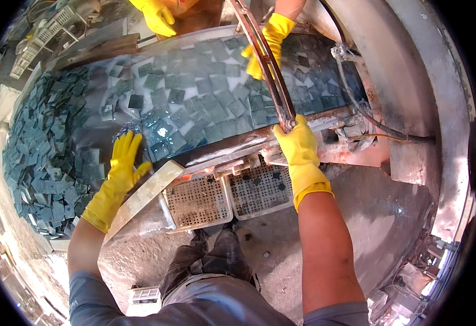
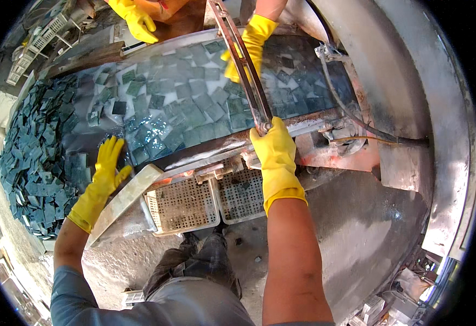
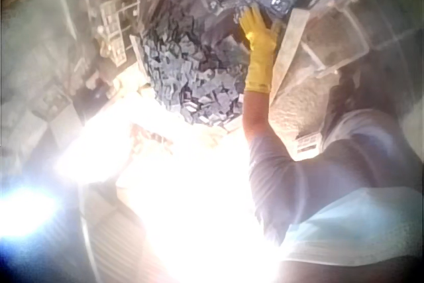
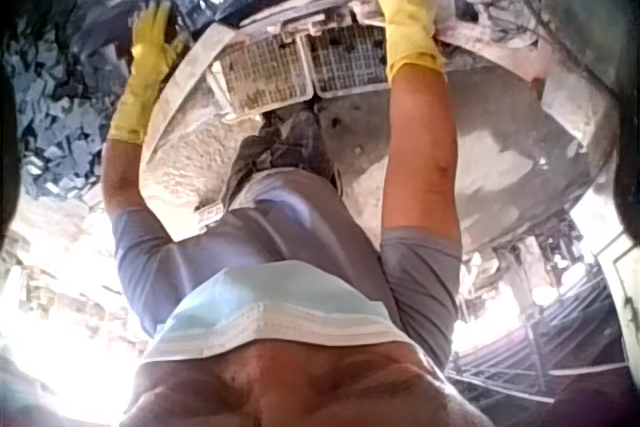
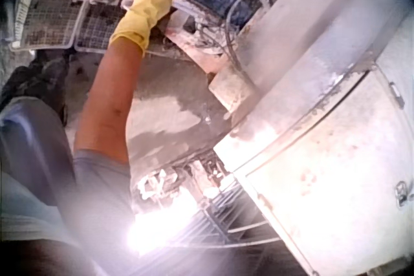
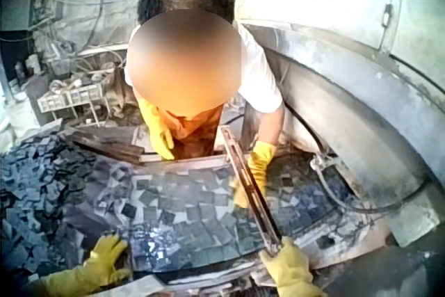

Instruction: The person sorts small, rectangular green glass pieces on a metal table, moving them from a pile on the left to a more organized arrangement on the right. The person wears yellow gloves and uses both hands to handle the glass pieces one by one.

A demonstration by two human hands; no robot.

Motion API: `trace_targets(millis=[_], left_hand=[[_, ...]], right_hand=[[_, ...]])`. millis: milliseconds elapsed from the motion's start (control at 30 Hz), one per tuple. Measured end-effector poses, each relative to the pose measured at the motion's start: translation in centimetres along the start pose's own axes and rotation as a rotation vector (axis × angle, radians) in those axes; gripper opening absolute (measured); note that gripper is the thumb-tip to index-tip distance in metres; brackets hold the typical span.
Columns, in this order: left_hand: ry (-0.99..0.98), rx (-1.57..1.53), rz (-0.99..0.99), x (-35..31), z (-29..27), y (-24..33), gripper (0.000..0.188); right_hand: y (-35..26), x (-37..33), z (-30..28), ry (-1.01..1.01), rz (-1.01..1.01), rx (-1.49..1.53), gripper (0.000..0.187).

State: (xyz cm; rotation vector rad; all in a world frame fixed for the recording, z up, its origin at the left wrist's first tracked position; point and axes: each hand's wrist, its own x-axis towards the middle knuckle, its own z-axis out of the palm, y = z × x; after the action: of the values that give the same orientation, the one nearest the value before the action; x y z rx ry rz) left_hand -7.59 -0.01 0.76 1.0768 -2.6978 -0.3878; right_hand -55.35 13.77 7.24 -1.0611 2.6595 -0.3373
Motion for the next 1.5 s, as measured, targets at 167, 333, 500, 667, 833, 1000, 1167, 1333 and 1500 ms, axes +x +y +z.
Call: trace_targets(millis=[167,333,500,667,833,1000,1167,1333,1500], left_hand=[[-0.087,0.191,-0.038,0.6,1.6,0.2,0.084],[-0.080,0.250,-0.119,2.9,2.6,-0.5,0.084],[-0.054,0.253,-0.120,3.6,4.5,0.1,0.087],[0.055,0.268,-0.167,3.3,5.4,0.7,0.087],[0.120,0.019,-0.051,3.2,2.0,0.4,0.079],[0.164,-0.022,-0.052,0.3,0.9,-0.8,0.063],[0.165,0.079,-0.103,2.9,2.3,0.2,0.060],[0.146,0.083,-0.089,5.2,3.7,0.6,0.057],[0.183,0.048,-0.044,5.4,4.0,1.2,0.059]], right_hand=[[-0.1,0.0,-0.3,-0.034,0.017,0.049,0.054],[-0.2,-0.1,-0.2,-0.010,0.001,0.056,0.051],[0.1,0.1,0.1,-0.017,0.008,0.002,0.054],[-0.9,-0.2,0.0,0.008,-0.017,0.038,0.053],[0.3,0.1,0.1,0.002,0.009,0.015,0.061],[-0.8,-0.4,-0.7,-0.008,0.006,0.069,0.051],[-0.2,-0.1,-0.3,-0.009,-0.006,0.039,0.051],[-0.2,-0.1,-0.1,-0.002,-0.001,0.049,0.052],[-0.1,0.1,0.4,0.032,-0.002,0.017,0.052]])
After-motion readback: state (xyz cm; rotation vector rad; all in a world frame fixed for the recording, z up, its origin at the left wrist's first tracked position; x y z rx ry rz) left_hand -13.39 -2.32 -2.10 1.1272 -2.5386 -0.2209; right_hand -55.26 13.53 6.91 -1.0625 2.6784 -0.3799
